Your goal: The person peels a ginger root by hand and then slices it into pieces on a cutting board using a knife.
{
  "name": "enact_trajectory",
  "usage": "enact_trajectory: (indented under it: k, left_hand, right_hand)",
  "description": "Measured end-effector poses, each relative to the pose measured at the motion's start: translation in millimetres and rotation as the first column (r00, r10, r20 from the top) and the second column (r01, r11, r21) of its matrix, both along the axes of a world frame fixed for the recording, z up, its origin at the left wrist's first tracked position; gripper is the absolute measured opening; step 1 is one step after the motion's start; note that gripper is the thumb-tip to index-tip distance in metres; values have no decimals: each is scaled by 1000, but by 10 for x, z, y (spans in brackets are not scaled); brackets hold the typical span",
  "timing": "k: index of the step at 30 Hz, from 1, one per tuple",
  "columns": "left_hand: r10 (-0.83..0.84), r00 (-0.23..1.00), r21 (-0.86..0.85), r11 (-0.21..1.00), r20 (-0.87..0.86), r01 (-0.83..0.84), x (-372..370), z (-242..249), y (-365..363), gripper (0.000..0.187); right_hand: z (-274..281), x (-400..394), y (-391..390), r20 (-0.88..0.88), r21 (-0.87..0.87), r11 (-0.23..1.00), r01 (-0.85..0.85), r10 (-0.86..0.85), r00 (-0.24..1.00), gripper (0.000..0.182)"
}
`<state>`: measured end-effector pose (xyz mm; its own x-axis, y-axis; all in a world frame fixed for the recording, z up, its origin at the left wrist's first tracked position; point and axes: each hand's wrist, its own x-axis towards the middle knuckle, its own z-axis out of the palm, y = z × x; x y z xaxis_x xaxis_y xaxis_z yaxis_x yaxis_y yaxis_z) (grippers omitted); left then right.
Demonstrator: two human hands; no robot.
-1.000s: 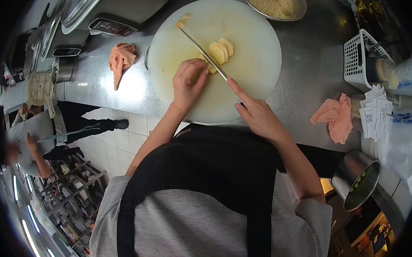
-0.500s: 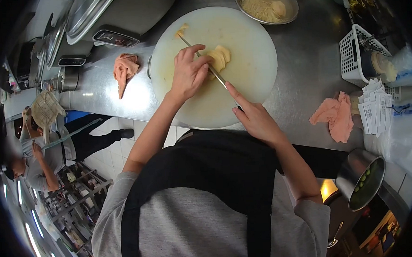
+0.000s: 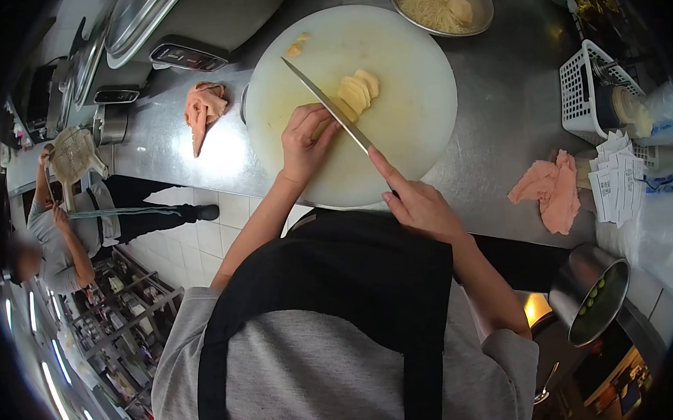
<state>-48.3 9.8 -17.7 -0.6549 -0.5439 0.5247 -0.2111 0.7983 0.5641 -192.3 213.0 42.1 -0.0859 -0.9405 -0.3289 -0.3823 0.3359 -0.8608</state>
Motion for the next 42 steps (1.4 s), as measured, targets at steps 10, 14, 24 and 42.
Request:
enact_trajectory:
  k: [10, 14, 24, 42]
  left_hand:
    - [5, 1000, -28, 1000, 14, -5, 15, -23, -26, 24]
    - [6, 1000, -15, 1000, 6, -6, 9, -13, -17, 24]
    - [-1, 1000, -3, 1000, -2, 1, 7, -13, -26, 24]
    - [7, 1000, 47, 999, -6, -7, 10, -28, -19, 23]
  right_hand:
    - [43, 38, -9, -2, 81, 997, 1, -1, 1000, 69]
    - [38, 15, -18, -8, 75, 997, -4, 4, 1000, 70]
    - [-41, 0, -13, -3, 7, 1000, -5, 5, 1000, 71]
    - [-106, -74, -147, 19, -66, 997, -26, 28, 999, 71]
